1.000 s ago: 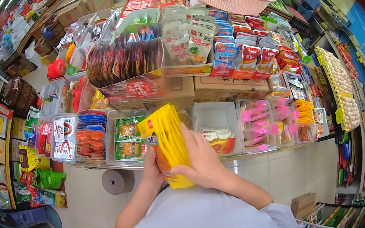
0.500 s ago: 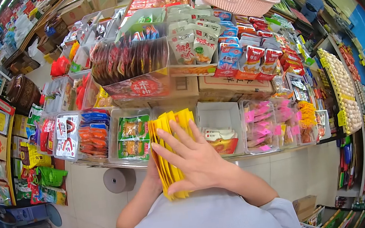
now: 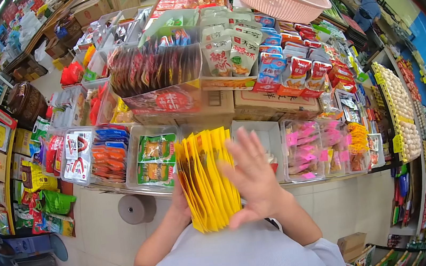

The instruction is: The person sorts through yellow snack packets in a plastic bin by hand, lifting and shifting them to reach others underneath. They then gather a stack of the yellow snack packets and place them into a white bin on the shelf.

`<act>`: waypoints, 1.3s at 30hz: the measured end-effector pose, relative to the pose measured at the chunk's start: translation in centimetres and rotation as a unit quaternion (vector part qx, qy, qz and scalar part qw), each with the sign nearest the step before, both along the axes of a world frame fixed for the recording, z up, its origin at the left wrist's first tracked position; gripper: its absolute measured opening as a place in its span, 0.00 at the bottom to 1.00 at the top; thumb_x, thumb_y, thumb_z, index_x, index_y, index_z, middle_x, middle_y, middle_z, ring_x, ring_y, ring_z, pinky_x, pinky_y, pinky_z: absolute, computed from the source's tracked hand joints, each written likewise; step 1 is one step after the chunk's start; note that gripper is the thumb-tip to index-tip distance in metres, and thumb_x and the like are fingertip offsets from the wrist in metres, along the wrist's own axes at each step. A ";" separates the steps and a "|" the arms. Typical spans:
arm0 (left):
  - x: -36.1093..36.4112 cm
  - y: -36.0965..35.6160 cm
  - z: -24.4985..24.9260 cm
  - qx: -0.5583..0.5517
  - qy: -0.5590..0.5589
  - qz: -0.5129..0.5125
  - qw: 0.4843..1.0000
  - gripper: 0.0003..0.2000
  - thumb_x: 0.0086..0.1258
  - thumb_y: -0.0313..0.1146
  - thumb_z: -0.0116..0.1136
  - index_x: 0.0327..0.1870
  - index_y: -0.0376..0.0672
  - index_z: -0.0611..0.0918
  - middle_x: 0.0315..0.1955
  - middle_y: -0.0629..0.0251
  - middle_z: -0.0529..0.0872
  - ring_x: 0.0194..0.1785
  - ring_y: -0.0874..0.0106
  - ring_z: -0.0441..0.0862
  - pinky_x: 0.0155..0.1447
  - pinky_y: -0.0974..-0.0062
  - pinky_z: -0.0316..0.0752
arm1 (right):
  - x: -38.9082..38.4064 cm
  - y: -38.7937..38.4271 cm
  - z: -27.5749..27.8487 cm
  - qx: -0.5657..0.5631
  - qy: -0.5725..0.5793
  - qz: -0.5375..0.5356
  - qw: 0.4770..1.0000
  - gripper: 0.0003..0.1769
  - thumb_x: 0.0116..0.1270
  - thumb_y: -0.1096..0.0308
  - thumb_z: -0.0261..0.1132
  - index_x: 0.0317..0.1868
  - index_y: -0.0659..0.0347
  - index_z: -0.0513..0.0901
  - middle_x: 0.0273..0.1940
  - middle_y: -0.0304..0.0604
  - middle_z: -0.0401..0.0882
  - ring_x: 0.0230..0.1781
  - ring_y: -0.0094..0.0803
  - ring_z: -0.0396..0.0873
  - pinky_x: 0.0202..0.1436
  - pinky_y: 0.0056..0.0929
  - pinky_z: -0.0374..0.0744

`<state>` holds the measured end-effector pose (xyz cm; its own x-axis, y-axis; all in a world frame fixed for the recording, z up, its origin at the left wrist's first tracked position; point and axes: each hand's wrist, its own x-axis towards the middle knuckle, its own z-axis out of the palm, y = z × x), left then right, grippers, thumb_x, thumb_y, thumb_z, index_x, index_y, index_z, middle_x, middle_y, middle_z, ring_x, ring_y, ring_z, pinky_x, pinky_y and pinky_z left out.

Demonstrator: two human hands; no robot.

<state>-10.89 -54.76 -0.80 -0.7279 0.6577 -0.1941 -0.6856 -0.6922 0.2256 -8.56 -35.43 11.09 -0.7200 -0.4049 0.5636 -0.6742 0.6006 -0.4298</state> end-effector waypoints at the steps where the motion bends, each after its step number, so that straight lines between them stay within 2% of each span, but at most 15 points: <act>1: 0.2 0.2 0.6 -0.003 0.015 0.004 1.000 0.46 0.67 0.71 0.57 0.82 0.60 0.59 0.79 0.63 0.64 0.79 0.57 0.65 0.79 0.46 0.63 | 0.2 -0.7 0.4 0.078 -0.027 0.016 0.996 0.56 0.62 0.18 0.51 0.77 0.52 0.69 0.79 0.52 0.61 0.80 0.62 0.55 0.77 0.73 0.50; 2: 0.3 0.4 1.4 -0.007 0.029 0.009 1.000 0.46 0.67 0.71 0.56 0.82 0.61 0.58 0.80 0.63 0.62 0.80 0.58 0.63 0.80 0.46 0.61 | 0.4 -1.2 0.6 0.154 -0.054 0.030 0.986 0.56 0.62 0.18 0.51 0.77 0.53 0.69 0.79 0.51 0.61 0.81 0.62 0.55 0.77 0.73 0.49; 5: 0.2 1.1 2.7 0.003 0.045 0.015 0.999 0.46 0.67 0.72 0.55 0.83 0.62 0.58 0.81 0.63 0.60 0.81 0.58 0.61 0.81 0.46 0.59 | 0.3 -1.9 0.4 0.156 -0.066 0.024 0.985 0.55 0.63 0.18 0.49 0.77 0.53 0.70 0.79 0.50 0.62 0.81 0.61 0.53 0.78 0.73 0.47; 7: 0.2 1.4 2.0 -0.012 0.082 0.032 0.996 0.46 0.67 0.71 0.56 0.83 0.61 0.57 0.81 0.63 0.60 0.81 0.59 0.62 0.81 0.46 0.58 | 0.5 -1.2 1.1 0.116 -0.039 -0.001 0.992 0.55 0.63 0.18 0.49 0.77 0.52 0.70 0.79 0.50 0.62 0.82 0.60 0.52 0.79 0.73 0.45; 11: -0.2 0.7 1.1 0.004 0.025 -0.008 1.000 0.47 0.67 0.71 0.57 0.83 0.58 0.58 0.80 0.64 0.62 0.80 0.58 0.63 0.81 0.48 0.59 | 0.3 0.7 0.6 -0.027 -0.011 -0.064 0.997 0.54 0.64 0.18 0.48 0.77 0.52 0.69 0.80 0.49 0.60 0.83 0.59 0.49 0.80 0.71 0.43; 14: 0.6 0.7 0.5 0.000 0.014 0.024 1.000 0.46 0.67 0.71 0.57 0.82 0.60 0.58 0.80 0.64 0.63 0.80 0.58 0.62 0.81 0.48 0.60 | 0.3 -0.4 0.1 0.193 -0.040 0.006 0.980 0.58 0.63 0.17 0.48 0.79 0.55 0.67 0.81 0.56 0.56 0.83 0.65 0.46 0.81 0.67 0.41; 17: 0.2 1.1 2.4 0.033 0.039 0.018 0.999 0.45 0.67 0.71 0.57 0.82 0.62 0.59 0.80 0.64 0.64 0.81 0.58 0.62 0.80 0.48 0.61 | 0.2 -1.4 0.1 0.181 -0.045 0.004 0.983 0.58 0.65 0.18 0.48 0.79 0.57 0.66 0.81 0.59 0.53 0.83 0.64 0.44 0.81 0.67 0.40; 18: 0.4 1.2 1.9 -0.055 0.041 0.043 0.997 0.46 0.67 0.72 0.55 0.82 0.59 0.59 0.79 0.63 0.65 0.79 0.57 0.65 0.80 0.49 0.63 | 0.2 -1.1 0.1 0.138 -0.030 -0.008 0.990 0.58 0.65 0.18 0.48 0.79 0.58 0.65 0.82 0.60 0.52 0.83 0.63 0.44 0.82 0.65 0.41; 20: 0.2 0.3 1.0 -0.020 0.014 -0.007 1.000 0.48 0.66 0.74 0.55 0.82 0.55 0.59 0.78 0.61 0.66 0.78 0.57 0.67 0.79 0.49 0.64 | 0.3 0.0 -0.1 0.050 -0.004 -0.027 0.998 0.59 0.66 0.19 0.49 0.80 0.60 0.62 0.82 0.62 0.49 0.84 0.63 0.45 0.82 0.61 0.43; 23: 0.0 0.0 1.2 0.028 -0.004 -0.037 0.999 0.52 0.63 0.76 0.55 0.81 0.48 0.61 0.75 0.57 0.69 0.75 0.56 0.71 0.77 0.48 0.67 | 0.2 1.1 -1.9 -0.103 -0.055 -0.038 0.992 0.62 0.64 0.21 0.56 0.82 0.64 0.54 0.82 0.65 0.47 0.83 0.65 0.43 0.82 0.60 0.46; 26: -0.4 -0.7 -0.8 0.020 0.015 -0.019 1.000 0.52 0.62 0.76 0.56 0.80 0.48 0.62 0.74 0.57 0.72 0.74 0.55 0.72 0.76 0.46 0.68 | 1.2 0.8 -2.1 -0.188 -0.205 -0.080 0.957 0.67 0.64 0.27 0.63 0.82 0.72 0.43 0.82 0.68 0.42 0.84 0.64 0.41 0.84 0.51 0.47; 29: -0.6 -0.7 -0.5 0.023 0.028 0.002 0.999 0.50 0.62 0.75 0.57 0.79 0.48 0.63 0.74 0.57 0.72 0.74 0.55 0.72 0.76 0.46 0.68 | 1.4 -0.6 -2.3 -0.212 -0.349 -0.049 0.911 0.67 0.66 0.36 0.68 0.81 0.74 0.37 0.82 0.68 0.38 0.84 0.63 0.39 0.85 0.46 0.46; 33: 0.1 0.0 1.1 -0.115 0.030 0.048 0.992 0.46 0.66 0.71 0.57 0.78 0.49 0.65 0.73 0.59 0.73 0.74 0.59 0.73 0.77 0.50 0.68 | 2.1 -3.2 -0.9 -0.120 -0.343 -0.059 0.930 0.64 0.68 0.45 0.70 0.81 0.74 0.37 0.81 0.71 0.36 0.84 0.63 0.39 0.84 0.48 0.49; 35: 0.2 0.1 1.1 -0.118 0.047 0.043 0.991 0.45 0.68 0.70 0.56 0.78 0.47 0.65 0.73 0.59 0.73 0.74 0.60 0.72 0.77 0.53 0.69 | 2.1 -3.7 -0.8 -0.094 -0.343 -0.080 0.931 0.61 0.70 0.48 0.69 0.80 0.75 0.37 0.81 0.71 0.36 0.84 0.61 0.38 0.84 0.48 0.49; 39: 0.5 -0.1 1.2 -0.129 0.068 0.041 0.988 0.44 0.70 0.70 0.53 0.78 0.46 0.65 0.73 0.58 0.73 0.74 0.60 0.72 0.76 0.54 0.69 | 2.2 -3.6 -2.3 -0.056 -0.330 -0.091 0.938 0.56 0.73 0.51 0.65 0.80 0.75 0.38 0.79 0.76 0.38 0.80 0.69 0.48 0.80 0.50 0.60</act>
<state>-10.35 -54.82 0.44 -0.8081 0.5358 -0.2448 -0.5802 -0.6517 0.4886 -6.33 -39.00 8.76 -0.9785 -0.2063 0.0021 -0.1296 0.6063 -0.7846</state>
